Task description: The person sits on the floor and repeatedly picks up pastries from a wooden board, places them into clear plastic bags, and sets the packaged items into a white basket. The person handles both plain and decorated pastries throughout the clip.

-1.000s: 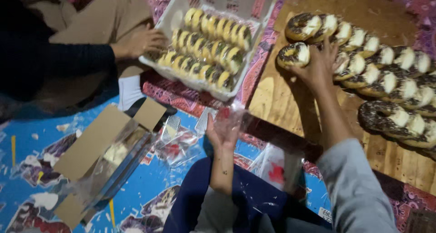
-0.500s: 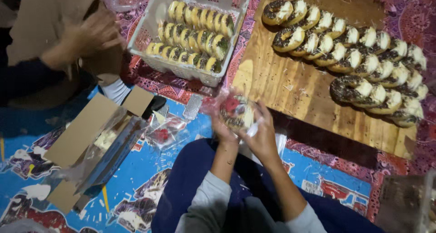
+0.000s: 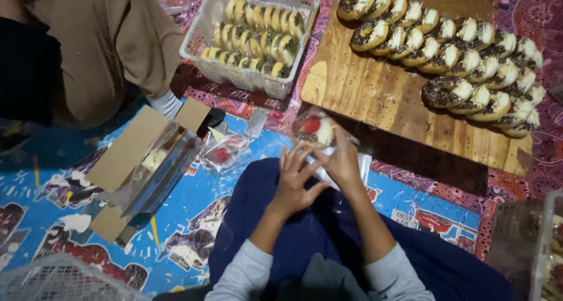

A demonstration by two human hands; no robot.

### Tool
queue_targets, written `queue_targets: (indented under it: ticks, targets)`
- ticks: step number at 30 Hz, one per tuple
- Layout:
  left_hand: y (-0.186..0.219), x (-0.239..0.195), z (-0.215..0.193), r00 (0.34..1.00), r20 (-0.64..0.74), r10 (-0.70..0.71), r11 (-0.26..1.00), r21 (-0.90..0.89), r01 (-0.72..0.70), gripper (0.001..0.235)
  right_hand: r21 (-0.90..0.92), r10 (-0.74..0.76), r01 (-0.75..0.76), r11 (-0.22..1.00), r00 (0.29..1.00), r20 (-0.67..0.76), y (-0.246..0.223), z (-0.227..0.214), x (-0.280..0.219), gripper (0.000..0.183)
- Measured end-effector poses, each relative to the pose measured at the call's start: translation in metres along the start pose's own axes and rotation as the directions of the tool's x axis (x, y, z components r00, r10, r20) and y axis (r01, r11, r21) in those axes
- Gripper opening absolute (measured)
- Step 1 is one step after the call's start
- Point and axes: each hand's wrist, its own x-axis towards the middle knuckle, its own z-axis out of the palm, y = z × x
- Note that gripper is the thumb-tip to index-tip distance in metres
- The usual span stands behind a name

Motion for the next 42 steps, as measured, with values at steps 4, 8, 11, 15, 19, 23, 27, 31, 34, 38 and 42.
queue_targets:
  ticks: [4,8,11,15,19,23,27,31,34,38,42]
  targets:
    - [-0.006,-0.034,-0.042,0.998,-0.054,0.025,1.0,0.0,-0.025,0.028,0.163,-0.037,-0.028,0.986,0.923,0.383,-0.008,0.005,-0.019,0.066]
    - [-0.013,-0.09,-0.057,0.832,-0.18,-0.525,0.81,-0.407,0.423,0.015,-0.362,0.106,0.079,0.929,0.879,0.465,-0.04,0.021,-0.049,0.038]
    - [-0.023,-0.113,-0.054,0.58,-0.135,-0.804,0.508,-0.663,0.55,0.015,-0.18,-0.187,0.293,0.939,0.875,0.447,-0.078,0.031,-0.063,0.021]
    - [-0.036,-0.117,-0.051,0.58,-0.15,-0.8,0.496,-0.709,0.501,0.015,-0.095,-0.356,0.416,0.904,0.858,0.371,-0.102,0.036,-0.06,0.018]
    - [-0.023,-0.116,-0.05,0.631,-0.176,-0.756,0.598,-0.577,0.556,0.021,0.039,-0.612,0.625,0.78,0.748,0.256,-0.089,0.05,-0.07,0.038]
    - [-0.006,-0.105,-0.052,0.737,-0.233,-0.634,0.759,-0.368,0.537,0.018,0.038,-0.49,0.506,0.862,0.811,0.318,-0.051,0.063,-0.057,0.041]
    - [0.019,-0.093,-0.056,0.629,-0.28,-0.725,0.654,-0.566,0.502,0.017,-0.337,0.081,-0.005,0.942,0.974,0.212,0.009,0.032,-0.019,0.046]
    - [0.027,-0.064,-0.049,0.533,-0.392,-0.75,0.644,-0.617,0.452,0.019,-0.17,0.29,-0.236,0.957,0.8,0.525,0.056,0.018,-0.038,0.036]
    - [0.042,-0.073,-0.04,0.899,-0.256,-0.356,0.933,-0.162,0.323,0.017,0.5,0.141,-0.54,0.677,0.762,0.632,0.068,0.05,-0.107,0.057]
    - [0.016,-0.083,-0.043,0.696,-0.416,-0.586,0.794,-0.124,0.595,0.043,0.652,0.16,-0.652,0.386,0.744,0.649,0.05,0.075,-0.113,0.045]
    - [-0.022,-0.11,-0.052,0.411,0.217,-0.886,0.103,-0.771,0.629,0.038,0.447,0.325,-0.643,0.622,0.731,0.6,0.015,0.066,-0.09,0.046]
